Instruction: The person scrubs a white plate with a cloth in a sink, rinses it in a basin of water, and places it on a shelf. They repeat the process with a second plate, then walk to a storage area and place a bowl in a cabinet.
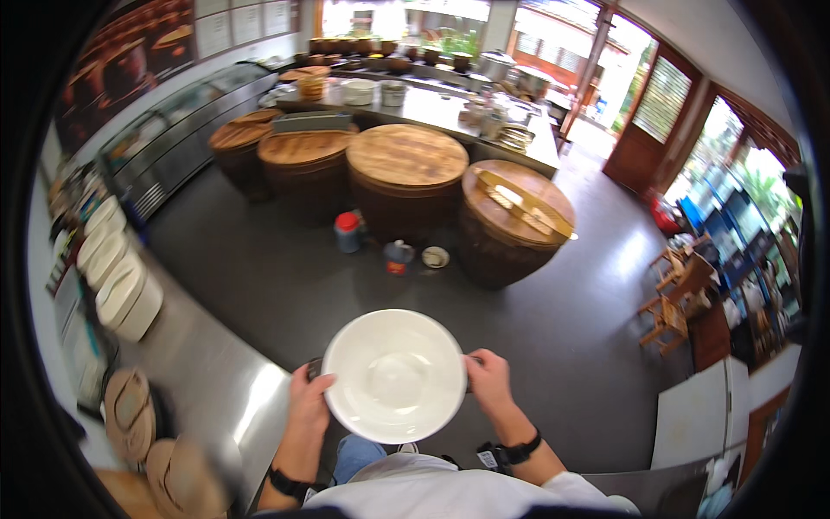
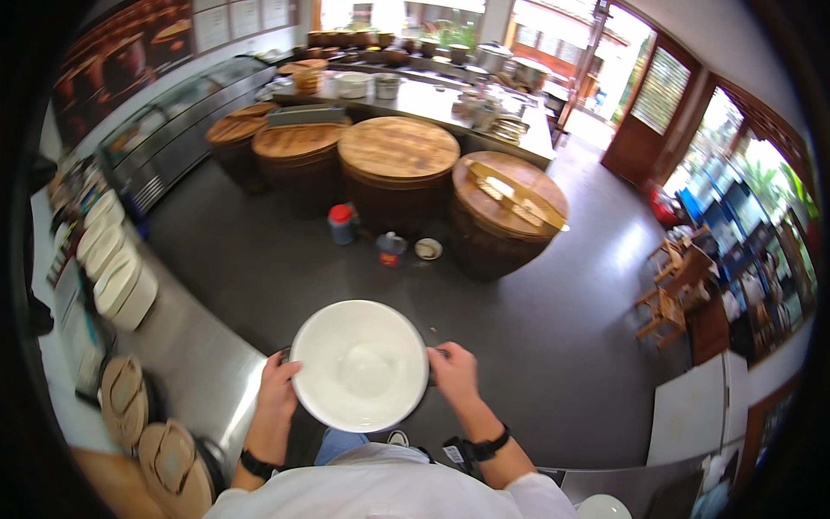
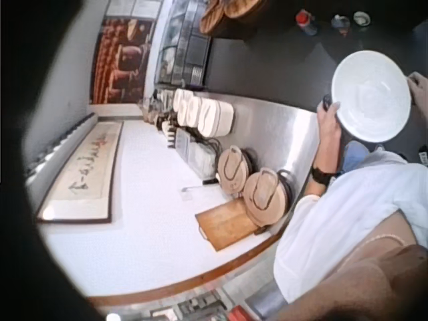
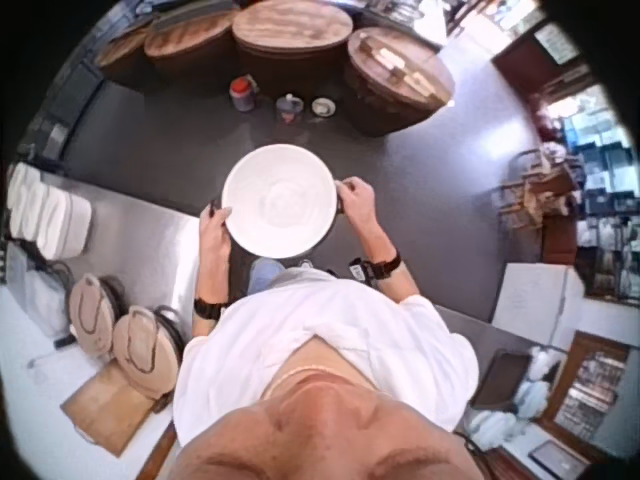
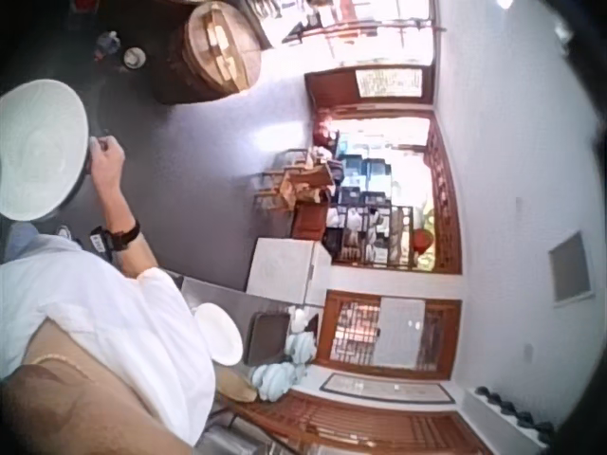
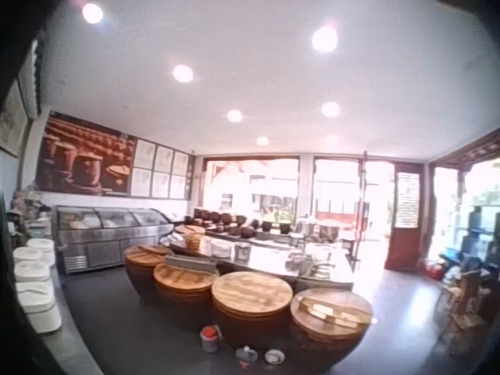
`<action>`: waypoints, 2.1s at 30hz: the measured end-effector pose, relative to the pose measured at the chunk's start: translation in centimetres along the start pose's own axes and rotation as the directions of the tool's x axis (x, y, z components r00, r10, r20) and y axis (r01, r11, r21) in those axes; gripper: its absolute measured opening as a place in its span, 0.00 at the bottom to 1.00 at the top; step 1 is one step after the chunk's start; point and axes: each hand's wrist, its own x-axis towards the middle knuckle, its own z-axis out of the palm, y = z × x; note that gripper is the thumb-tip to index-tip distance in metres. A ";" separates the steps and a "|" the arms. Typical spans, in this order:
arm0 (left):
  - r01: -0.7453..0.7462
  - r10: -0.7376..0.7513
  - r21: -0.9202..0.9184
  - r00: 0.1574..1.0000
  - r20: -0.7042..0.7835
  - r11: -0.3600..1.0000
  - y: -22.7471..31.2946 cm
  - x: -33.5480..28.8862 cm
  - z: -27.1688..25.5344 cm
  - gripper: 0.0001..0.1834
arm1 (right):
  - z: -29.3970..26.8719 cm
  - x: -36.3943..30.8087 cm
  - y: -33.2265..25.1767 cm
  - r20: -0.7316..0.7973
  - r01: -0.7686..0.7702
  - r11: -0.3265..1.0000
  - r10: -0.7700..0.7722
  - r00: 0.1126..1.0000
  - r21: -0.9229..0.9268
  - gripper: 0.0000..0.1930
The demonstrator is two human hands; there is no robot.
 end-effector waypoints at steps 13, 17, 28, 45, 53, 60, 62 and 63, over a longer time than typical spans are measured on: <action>-0.061 0.035 -0.120 0.978 -0.206 0.991 5.9 23.4 0.3 0.26 | 14.6 25.4 -6.3 0.183 0.119 0.988 -0.099 0.978 -0.099 0.15; -0.072 0.039 -0.137 0.973 -0.229 0.988 7.9 30.8 0.7 0.25 | 18.8 32.6 -8.5 0.203 0.074 0.997 -0.073 0.976 0.005 0.14; -0.224 0.114 -0.175 0.867 -0.485 0.959 13.5 45.5 -0.4 0.25 | 33.8 51.7 -14.9 0.469 0.231 0.968 -0.159 0.869 -0.101 0.15; -0.611 0.242 -0.061 0.402 -0.883 0.789 25.7 56.0 -11.6 0.21 | 69.8 61.6 -28.0 0.898 0.421 0.905 -0.240 0.369 0.069 0.15; -0.607 0.252 -0.017 0.355 -0.900 0.794 36.7 64.4 -21.8 0.22 | 85.6 62.4 -35.5 0.898 0.371 0.927 -0.207 0.388 0.054 0.13; -0.534 0.186 -0.064 0.401 -0.897 0.843 44.9 74.8 -30.4 0.35 | 98.6 67.0 -41.0 0.899 0.288 0.956 -0.166 0.406 0.047 0.11; -0.565 0.213 -0.051 0.391 -0.895 0.824 46.5 78.0 -32.8 0.34 | 102.6 68.5 -42.1 0.900 0.301 0.951 -0.186 0.394 0.065 0.11; -0.565 0.212 -0.052 0.390 -0.896 0.823 47.3 79.6 -33.8 0.34 | 105.1 69.3 -42.7 0.900 0.304 0.949 -0.203 0.385 0.084 0.11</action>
